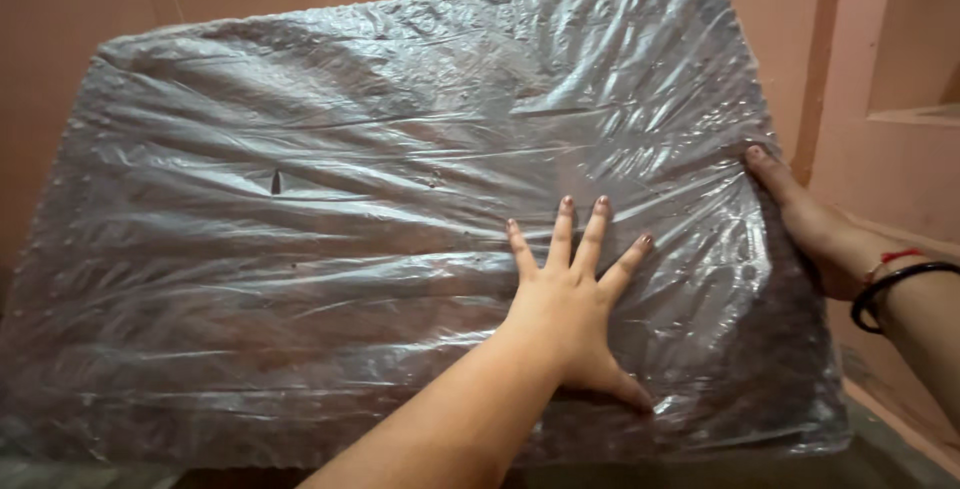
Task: The person attaches small black caps to the four legs of a brown plastic two-tier stand, then places a plastic-wrapped cushion on the top tier and adjusts it.
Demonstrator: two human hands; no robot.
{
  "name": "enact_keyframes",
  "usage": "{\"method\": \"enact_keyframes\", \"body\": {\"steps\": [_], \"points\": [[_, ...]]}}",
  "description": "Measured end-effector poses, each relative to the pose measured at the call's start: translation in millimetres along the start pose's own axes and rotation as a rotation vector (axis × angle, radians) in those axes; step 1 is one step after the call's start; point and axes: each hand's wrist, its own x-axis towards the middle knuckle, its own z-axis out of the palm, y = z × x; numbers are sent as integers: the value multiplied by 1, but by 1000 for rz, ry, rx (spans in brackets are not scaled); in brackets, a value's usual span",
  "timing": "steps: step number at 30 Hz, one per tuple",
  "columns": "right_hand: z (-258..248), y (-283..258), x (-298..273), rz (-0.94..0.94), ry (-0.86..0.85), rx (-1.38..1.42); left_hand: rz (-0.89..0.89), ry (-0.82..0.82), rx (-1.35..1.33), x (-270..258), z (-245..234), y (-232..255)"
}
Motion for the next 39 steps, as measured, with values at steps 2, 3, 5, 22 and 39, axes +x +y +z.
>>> {"method": "enact_keyframes", "body": {"steps": [2, 3, 5, 22, 39], "points": [[-2, -2, 4, 29, -26, 27, 10, 26, -5, -5, 5, 6], [-2, -2, 5, 43, -42, 41, 18, 47, -12, -8, 9, 8], [2, -2, 3, 82, -79, 69, 38, 47, -16, -15, 13, 10], [-1, 3, 11, 31, -179, 105, -33, -85, 67, -36, 37, 56], [-11, 7, 19, 8, -305, 11, -230, -75, 75, -31, 28, 96]]}}
